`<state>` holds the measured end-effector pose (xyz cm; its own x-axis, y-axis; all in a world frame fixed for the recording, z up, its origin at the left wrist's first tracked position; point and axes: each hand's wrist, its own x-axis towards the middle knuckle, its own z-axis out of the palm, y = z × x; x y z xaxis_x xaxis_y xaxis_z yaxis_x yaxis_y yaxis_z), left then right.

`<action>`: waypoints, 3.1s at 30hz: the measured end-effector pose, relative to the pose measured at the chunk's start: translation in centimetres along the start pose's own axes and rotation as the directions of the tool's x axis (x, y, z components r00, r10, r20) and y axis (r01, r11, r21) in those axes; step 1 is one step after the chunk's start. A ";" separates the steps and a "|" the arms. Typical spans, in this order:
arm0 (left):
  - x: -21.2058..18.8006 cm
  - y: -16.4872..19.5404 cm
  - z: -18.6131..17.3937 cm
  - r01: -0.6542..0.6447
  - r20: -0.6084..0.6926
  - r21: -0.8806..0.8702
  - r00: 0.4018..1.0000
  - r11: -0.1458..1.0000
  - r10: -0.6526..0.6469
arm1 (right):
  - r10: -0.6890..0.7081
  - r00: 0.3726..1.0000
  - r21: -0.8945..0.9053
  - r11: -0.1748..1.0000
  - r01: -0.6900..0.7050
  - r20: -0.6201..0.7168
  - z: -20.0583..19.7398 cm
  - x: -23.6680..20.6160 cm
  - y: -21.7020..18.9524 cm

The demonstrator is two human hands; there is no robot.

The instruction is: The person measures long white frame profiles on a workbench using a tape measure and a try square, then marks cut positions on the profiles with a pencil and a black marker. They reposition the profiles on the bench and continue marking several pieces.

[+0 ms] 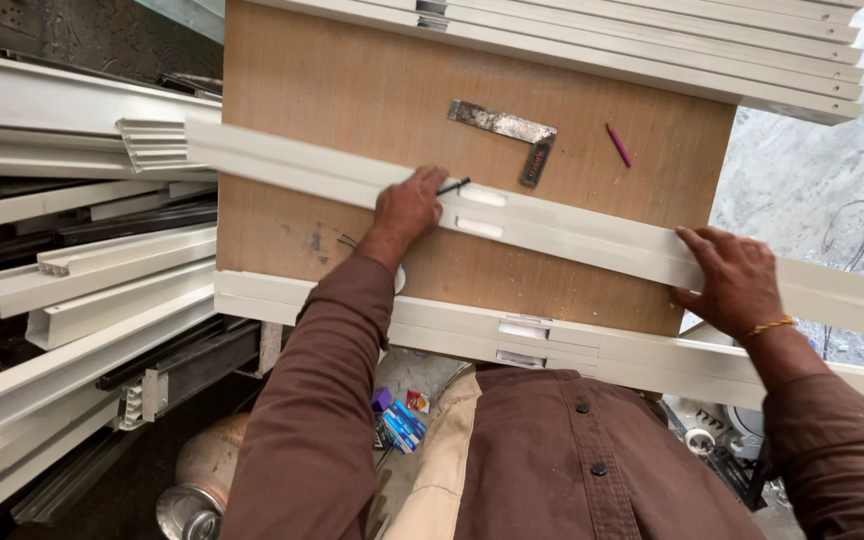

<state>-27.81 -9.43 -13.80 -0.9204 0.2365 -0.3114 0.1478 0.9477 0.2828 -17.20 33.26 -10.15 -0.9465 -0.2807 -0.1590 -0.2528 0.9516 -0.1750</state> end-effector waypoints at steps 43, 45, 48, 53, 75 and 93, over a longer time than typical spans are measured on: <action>-2.2 0.9 2.8 -0.183 -0.215 -0.051 0.962 0.982 0.168 | 0.001 0.999 0.039 0.999 0.001 -0.036 -0.9 -1.2 1.2; -1.1 0.3 2.1 -0.091 -0.179 -0.042 0.980 0.995 0.082 | -0.030 0.998 0.052 0.998 0.033 -0.048 -1.6 -0.5 0.6; 0.5 -0.3 1.2 -0.090 -0.234 0.107 0.966 0.990 0.113 | -0.066 0.992 0.161 0.983 0.083 -0.112 -1.9 1.1 -1.0; 2.2 0.0 0.5 -0.163 -0.322 0.177 0.922 0.971 0.214 | 0.036 0.984 0.258 0.966 0.010 -0.172 -1.5 6.1 -3.7; -12.9 -2.2 5.9 0.365 -0.147 -0.327 0.892 0.872 -0.428 | -0.194 0.975 0.367 0.903 0.222 -0.112 4.0 22.9 -21.9; -19.0 4.7 7.7 0.116 0.279 -0.856 0.924 -0.503 -0.261 | -0.078 0.994 0.391 0.919 0.040 0.080 1.6 13.7 -10.5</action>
<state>-6.89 -7.85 -13.51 -0.7883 0.0308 -0.6146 -0.4913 -0.6329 0.5984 -27.22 19.20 -12.01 -0.9049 -0.3629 -0.2225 -0.1921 0.8146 -0.5473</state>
